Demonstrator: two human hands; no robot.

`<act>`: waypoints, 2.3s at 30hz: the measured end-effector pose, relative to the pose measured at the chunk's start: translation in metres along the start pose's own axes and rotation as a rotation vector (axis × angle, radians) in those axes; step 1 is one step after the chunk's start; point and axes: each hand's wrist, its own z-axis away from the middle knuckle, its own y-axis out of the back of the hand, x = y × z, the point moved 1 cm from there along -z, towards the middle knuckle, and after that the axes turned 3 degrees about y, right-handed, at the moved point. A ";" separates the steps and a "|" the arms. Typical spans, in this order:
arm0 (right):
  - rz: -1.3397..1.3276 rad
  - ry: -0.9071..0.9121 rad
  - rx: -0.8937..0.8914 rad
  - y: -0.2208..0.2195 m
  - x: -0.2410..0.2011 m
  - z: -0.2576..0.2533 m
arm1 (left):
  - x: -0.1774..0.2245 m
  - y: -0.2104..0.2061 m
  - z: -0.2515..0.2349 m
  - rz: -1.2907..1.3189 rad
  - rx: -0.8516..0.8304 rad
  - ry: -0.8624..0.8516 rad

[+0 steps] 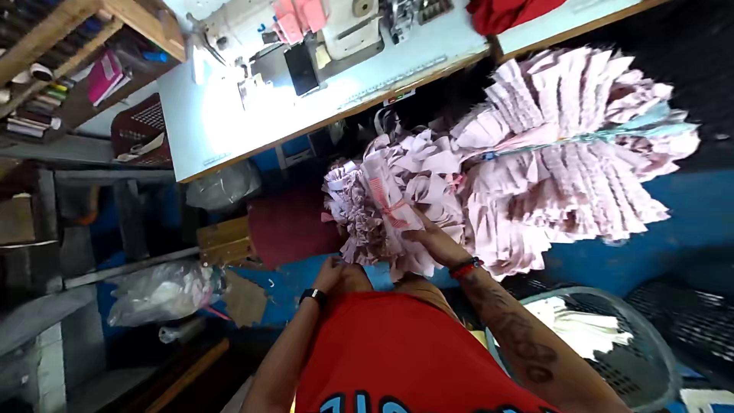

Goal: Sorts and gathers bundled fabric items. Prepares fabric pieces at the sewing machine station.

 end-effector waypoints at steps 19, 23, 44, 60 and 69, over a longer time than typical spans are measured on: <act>0.791 -0.245 0.386 -0.127 0.082 -0.096 | -0.044 0.172 -0.126 0.099 -0.195 0.011; 0.766 -0.253 0.424 -0.132 0.085 -0.098 | -0.061 0.184 -0.138 0.078 -0.194 0.090; 0.623 0.000 0.075 -0.153 0.064 -0.061 | 0.040 0.187 -0.077 0.267 -0.124 0.128; 0.501 0.199 0.197 -0.188 0.023 -0.068 | 0.154 0.266 0.017 0.257 0.208 -0.404; 0.734 -0.199 0.526 -0.174 0.040 -0.101 | 0.225 0.475 -0.100 0.001 0.616 -0.475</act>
